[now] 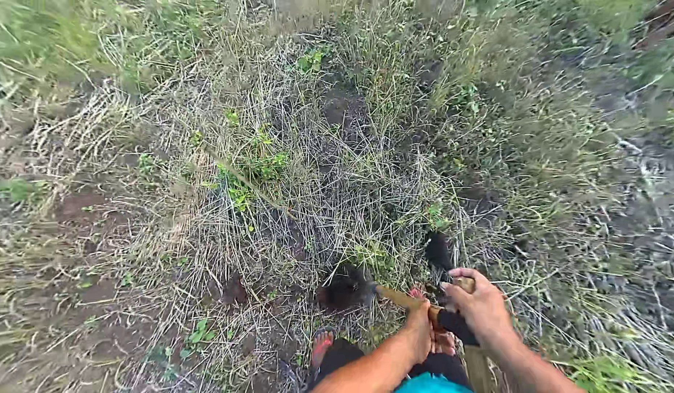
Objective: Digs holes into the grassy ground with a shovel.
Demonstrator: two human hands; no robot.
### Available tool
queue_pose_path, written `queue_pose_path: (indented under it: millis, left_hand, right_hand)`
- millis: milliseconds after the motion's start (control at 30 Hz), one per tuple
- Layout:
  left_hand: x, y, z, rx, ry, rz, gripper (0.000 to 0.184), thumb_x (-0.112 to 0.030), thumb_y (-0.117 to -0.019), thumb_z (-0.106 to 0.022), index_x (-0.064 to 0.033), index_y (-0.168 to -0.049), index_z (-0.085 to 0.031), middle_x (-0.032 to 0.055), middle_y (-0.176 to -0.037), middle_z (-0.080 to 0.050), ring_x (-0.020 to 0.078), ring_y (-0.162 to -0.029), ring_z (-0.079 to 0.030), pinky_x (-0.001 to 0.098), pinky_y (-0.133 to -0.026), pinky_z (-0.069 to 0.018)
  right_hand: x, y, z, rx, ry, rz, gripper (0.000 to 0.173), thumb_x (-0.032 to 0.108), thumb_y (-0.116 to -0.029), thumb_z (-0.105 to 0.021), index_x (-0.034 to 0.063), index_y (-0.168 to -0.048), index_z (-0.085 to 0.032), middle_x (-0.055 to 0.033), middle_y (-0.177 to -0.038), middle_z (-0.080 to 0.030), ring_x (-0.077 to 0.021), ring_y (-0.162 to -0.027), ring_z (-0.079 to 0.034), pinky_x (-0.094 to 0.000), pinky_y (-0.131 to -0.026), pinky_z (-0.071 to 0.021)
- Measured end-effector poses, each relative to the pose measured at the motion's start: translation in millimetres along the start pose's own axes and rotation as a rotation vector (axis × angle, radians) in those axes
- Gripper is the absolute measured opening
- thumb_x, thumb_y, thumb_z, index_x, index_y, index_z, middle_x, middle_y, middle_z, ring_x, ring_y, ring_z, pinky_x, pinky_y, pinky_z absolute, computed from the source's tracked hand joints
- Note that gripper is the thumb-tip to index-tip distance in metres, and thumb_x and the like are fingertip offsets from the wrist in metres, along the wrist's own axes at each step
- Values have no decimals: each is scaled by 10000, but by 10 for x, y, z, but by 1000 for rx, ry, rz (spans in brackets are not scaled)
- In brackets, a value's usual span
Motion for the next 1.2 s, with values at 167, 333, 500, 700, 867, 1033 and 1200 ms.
queue_pose_path:
  millis: [167,333,500,700,867,1033,1200]
  left_hand:
    - [-313,-9,-702,-153,136,-176,634,-591,-1087,-233,-101,-1227,-611,90,-887,-712,201,-733,-681,381,-639,-574]
    - [-332,503,-941,-541,284,-317,625,-505,-1117,-178,-71,-1083,-627,86,-762,-684,199,-635,-664,391,-570,-581]
    - [-211,898,-651,-759,94,-403,657,-476,-1125,-149,-24,-1060,-622,96,-661,-646,212,-506,-616,384,-466,-556]
    - [-299,996,-477,-892,205,-451,577,-447,-1127,-190,-67,-999,-604,53,-570,-577,166,-392,-515,330,-360,-467]
    - [-561,881,-518,-852,187,-461,523,-379,-1129,-242,-47,-996,-624,28,-598,-576,137,-423,-509,327,-395,-471]
    - [-1022,541,-335,-909,-146,-399,448,-262,-1115,-350,58,-1214,-648,212,-970,-683,292,-816,-679,492,-753,-585]
    - [-1141,-90,-96,-949,-224,-378,511,-256,-1129,-291,100,-1272,-629,306,-1208,-664,407,-1190,-632,561,-1062,-480]
  right_hand:
    - [81,-686,239,231,-278,-76,455,141,-885,-737,40,-1300,-580,-132,-810,-672,-245,-593,-655,-424,-568,-602]
    - [47,-598,-10,506,-403,-137,482,173,-882,-753,58,-1317,-578,-118,-794,-666,-230,-575,-636,-412,-553,-584]
    - [140,-349,-374,658,-359,-123,495,250,-875,-781,91,-1304,-592,-82,-893,-704,-190,-712,-686,-404,-669,-608]
    - [281,-298,-650,714,-375,-148,494,225,-880,-781,80,-1297,-560,-92,-857,-665,-191,-653,-649,-393,-629,-590]
    - [380,-525,-673,618,-332,-170,467,185,-875,-774,59,-1279,-575,-120,-920,-670,-207,-634,-641,-397,-599,-587]
    - [364,-1087,-874,482,-218,-108,369,125,-884,-722,34,-1221,-601,-123,-752,-657,-223,-510,-605,-409,-494,-561]
    - [-10,-1598,-1143,495,-64,-72,361,136,-869,-692,37,-1204,-604,-112,-720,-652,-226,-494,-610,-414,-488,-567]
Point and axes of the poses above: each hand's wrist, its own y-axis away from the middle knuckle, its own z-axis out of the back of the hand, x = y × z, the point moved 7 cm from there along -y, towards the middle knuckle
